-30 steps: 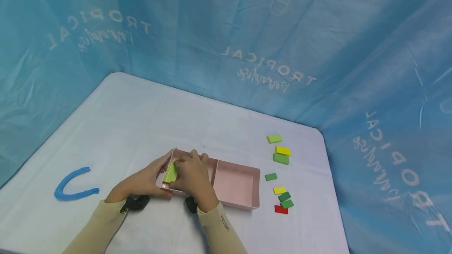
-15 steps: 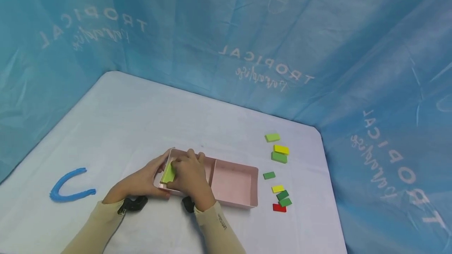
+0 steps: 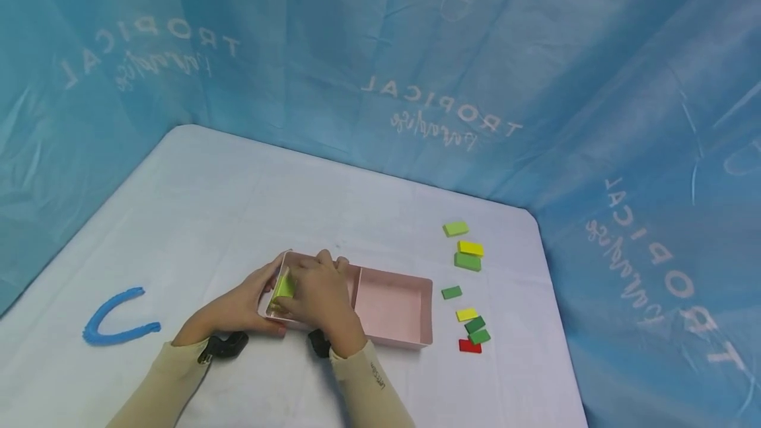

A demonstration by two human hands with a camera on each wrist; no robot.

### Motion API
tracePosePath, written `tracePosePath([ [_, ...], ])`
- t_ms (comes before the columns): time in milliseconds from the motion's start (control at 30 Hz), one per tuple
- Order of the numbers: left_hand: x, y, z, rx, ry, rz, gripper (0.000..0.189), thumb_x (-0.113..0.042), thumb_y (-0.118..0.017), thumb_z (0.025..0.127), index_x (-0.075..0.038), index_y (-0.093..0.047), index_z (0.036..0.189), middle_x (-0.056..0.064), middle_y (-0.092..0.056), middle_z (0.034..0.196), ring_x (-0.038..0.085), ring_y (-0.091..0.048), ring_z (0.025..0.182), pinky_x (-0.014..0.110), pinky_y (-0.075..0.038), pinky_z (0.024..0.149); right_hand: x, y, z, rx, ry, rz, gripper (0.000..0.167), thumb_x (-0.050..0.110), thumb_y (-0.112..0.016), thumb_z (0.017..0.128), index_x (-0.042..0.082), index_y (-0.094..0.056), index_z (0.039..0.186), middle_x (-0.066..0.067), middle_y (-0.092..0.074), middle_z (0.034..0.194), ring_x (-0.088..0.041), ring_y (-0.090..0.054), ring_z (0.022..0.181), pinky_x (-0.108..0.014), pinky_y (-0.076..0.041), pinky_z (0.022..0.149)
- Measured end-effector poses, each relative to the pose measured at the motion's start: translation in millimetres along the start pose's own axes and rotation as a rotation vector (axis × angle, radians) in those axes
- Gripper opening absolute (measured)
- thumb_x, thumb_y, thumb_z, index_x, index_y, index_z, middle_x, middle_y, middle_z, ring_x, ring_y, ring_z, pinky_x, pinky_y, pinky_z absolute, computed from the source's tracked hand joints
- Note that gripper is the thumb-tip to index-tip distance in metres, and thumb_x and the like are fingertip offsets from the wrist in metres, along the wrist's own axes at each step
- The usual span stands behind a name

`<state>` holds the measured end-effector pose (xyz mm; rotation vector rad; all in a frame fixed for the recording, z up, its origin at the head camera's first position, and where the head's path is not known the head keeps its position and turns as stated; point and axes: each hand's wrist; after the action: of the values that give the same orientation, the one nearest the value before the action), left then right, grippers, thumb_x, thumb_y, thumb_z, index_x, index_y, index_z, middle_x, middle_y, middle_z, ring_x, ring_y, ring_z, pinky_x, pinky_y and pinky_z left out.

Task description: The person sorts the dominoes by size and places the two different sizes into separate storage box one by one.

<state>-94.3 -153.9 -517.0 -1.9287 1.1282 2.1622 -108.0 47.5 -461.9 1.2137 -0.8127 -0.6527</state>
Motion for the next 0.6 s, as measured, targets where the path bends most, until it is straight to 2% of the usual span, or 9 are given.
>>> tracePosePath([
  [133, 2.4, -1.1, 1.5, -0.017, -0.009, -0.012, 0.135, -0.043, -0.093, 0.068, -0.018, -0.001, 0.164, 0.002, -0.043, 0.114, 0.021, -0.038, 0.107, 0.037, -0.038, 0.086, -6.2, 22.8, -7.2, -0.135, -0.043, 0.111, 0.042, 0.043, -0.077, 0.086, 0.021, -0.075, 0.122, 0.006, -0.071, 0.122, -0.015, -0.045, 0.09, -0.043, -0.021, 0.078],
  [233, 3.4, -0.7, 1.9, -0.033, -0.003, -0.016, 0.138, -0.043, -0.095, 0.066, -0.016, -0.002, 0.164, 0.003, -0.045, 0.118, 0.022, -0.039, 0.109, 0.04, -0.039, 0.09, -12.9, 35.7, -13.1, -0.194, -0.073, 0.135, 0.037, 0.039, -0.078, 0.086, 0.019, -0.077, 0.117, 0.006, -0.073, 0.116, -0.015, -0.043, 0.086, -0.045, -0.019, 0.078],
  [333, 2.6, -0.4, 2.7, -0.04, 0.008, -0.012, 0.14, -0.045, -0.095, 0.064, -0.014, -0.002, 0.163, 0.002, -0.046, 0.123, 0.023, -0.039, 0.113, 0.045, -0.039, 0.094, -21.9, 43.0, -20.2, -0.226, -0.107, 0.125, 0.039, 0.042, -0.079, 0.084, 0.019, -0.077, 0.115, 0.006, -0.073, 0.114, -0.015, -0.041, 0.084, -0.046, -0.017, 0.077],
  [433, 1.3, -0.8, 3.9, -0.031, 0.014, -0.014, 0.14, -0.043, -0.096, 0.064, -0.014, -0.002, 0.163, 0.002, -0.047, 0.117, 0.023, -0.039, 0.11, 0.045, -0.039, 0.093, -32.8, 47.8, -29.5, -0.264, -0.14, 0.102, 0.039, 0.043, -0.081, 0.083, 0.019, -0.078, 0.113, 0.004, -0.074, 0.112, -0.017, -0.041, 0.083, -0.047, -0.017, 0.076],
  [600, 0.7, -2.7, 4.4, -0.026, 0.021, -0.01, 0.14, -0.041, -0.096, 0.064, -0.019, -0.002, 0.164, 0.001, -0.044, 0.109, 0.021, -0.038, 0.106, 0.037, -0.039, 0.089, -52.5, 56.6, -44.8, -0.315, -0.22, 0.067, 0.034, 0.036, -0.083, 0.081, 0.017, -0.079, 0.11, 0.002, -0.075, 0.109, -0.018, -0.044, 0.085, -0.047, -0.017, 0.073],
])
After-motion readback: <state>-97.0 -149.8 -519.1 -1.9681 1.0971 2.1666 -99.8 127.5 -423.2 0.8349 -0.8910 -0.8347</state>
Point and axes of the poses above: each hand's wrist, its own z-axis towards the middle knuckle, its own y-axis out of the back of the hand, x = y × z
